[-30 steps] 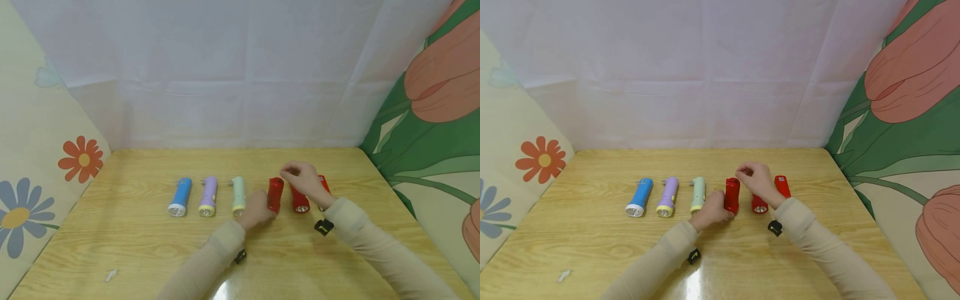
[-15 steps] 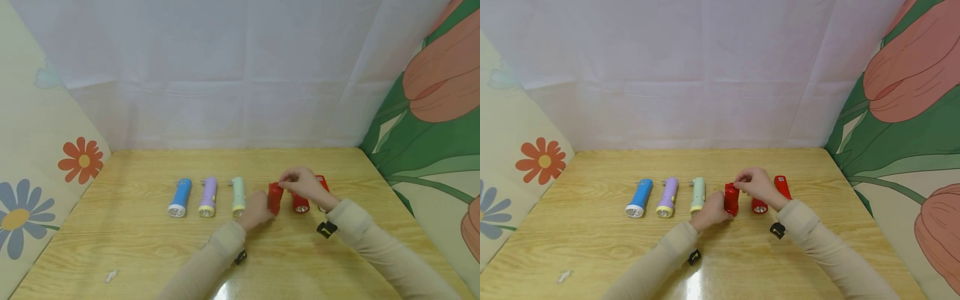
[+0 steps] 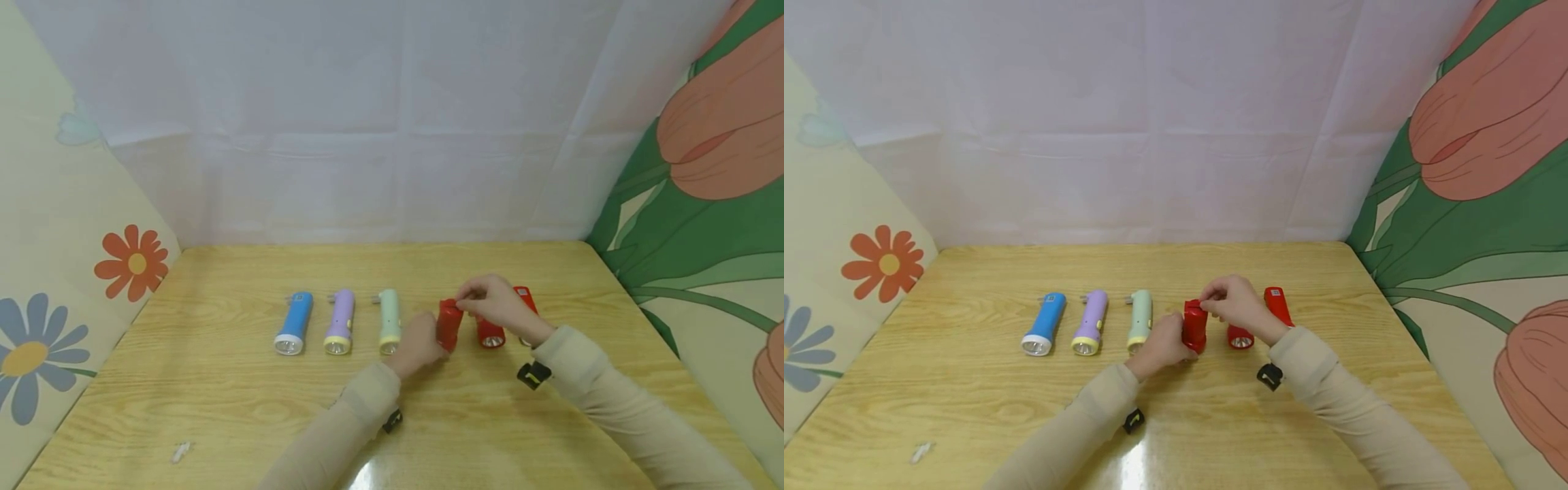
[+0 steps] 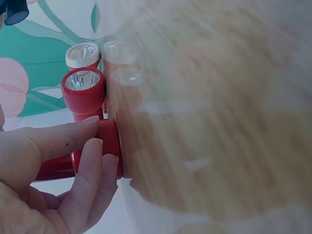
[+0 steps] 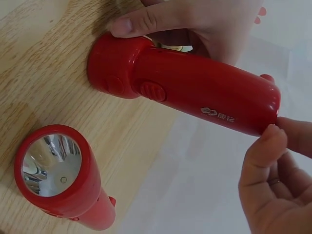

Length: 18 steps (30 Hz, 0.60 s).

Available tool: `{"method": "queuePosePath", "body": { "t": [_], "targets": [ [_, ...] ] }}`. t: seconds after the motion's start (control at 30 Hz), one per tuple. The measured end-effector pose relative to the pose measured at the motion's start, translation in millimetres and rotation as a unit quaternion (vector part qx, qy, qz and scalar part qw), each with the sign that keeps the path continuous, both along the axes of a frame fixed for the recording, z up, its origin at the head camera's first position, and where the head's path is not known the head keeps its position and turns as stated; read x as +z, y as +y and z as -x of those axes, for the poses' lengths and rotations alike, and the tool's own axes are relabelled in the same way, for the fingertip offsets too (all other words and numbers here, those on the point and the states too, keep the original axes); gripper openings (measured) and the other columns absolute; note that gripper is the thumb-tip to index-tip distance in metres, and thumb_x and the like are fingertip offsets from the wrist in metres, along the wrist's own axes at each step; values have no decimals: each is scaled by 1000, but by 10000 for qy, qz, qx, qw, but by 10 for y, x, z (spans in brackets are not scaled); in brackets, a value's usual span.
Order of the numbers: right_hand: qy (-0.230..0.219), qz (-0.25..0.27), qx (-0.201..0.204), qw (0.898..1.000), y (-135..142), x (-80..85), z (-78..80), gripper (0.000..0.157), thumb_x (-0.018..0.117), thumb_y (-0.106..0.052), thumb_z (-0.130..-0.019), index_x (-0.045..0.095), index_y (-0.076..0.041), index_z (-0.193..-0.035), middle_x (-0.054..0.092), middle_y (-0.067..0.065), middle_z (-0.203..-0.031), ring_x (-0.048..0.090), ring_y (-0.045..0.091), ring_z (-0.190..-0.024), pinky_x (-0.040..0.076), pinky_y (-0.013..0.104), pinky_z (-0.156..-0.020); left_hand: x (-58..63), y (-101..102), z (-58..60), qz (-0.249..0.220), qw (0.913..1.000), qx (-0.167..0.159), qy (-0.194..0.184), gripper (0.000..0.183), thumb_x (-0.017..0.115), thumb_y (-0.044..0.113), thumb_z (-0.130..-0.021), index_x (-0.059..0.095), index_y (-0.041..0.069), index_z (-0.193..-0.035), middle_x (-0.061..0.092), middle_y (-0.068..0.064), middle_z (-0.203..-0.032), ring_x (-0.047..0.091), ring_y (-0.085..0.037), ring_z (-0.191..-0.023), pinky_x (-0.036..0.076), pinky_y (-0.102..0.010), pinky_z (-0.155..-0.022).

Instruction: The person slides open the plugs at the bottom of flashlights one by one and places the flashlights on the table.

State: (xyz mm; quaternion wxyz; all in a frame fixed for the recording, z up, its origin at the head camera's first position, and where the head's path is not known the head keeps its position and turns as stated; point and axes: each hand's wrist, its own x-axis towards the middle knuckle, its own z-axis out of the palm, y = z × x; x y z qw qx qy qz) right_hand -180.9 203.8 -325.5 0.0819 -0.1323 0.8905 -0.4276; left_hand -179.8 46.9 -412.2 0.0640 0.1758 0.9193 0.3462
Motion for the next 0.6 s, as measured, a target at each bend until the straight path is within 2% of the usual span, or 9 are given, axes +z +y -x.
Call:
{"method": "queuePosePath", "body": {
  "t": [0.17, 0.4, 0.6],
  "targets": [
    [-79, -56, -25, 9999, 12, -15, 6, 9, 59, -3, -85, 65, 1, -91, 62, 8, -77, 55, 19, -62, 48, 31, -54, 10, -3, 9, 47, 9999, -110, 48, 39, 82, 6, -56, 56, 2, -84, 54, -2, -70, 50, -13, -60, 44, -22, -56],
    [49, -155, 29, 9999, 27, -56, 31, 6, 61, -4, -85, 65, 0, -86, 61, 9, -76, 56, 26, -64, 49, 33, -55, 9, 6, 15, 166, 9998, -130, 24, 38, 82, 7, -57, 57, 3, -85, 55, -2, -70, 51, -13, -60, 45, -22, -57],
    [546, -281, 291, 9977, 12, -40, 4, 7, 61, -7, -85, 64, -3, -80, 60, 5, -72, 53, 17, -60, 46, 29, -52, -8, 14, 29, 272, 9995, -151, 62, 38, 82, 9, -58, 57, 4, -85, 55, -1, -70, 51, -13, -62, 45, -23, -60]
  ]
}}
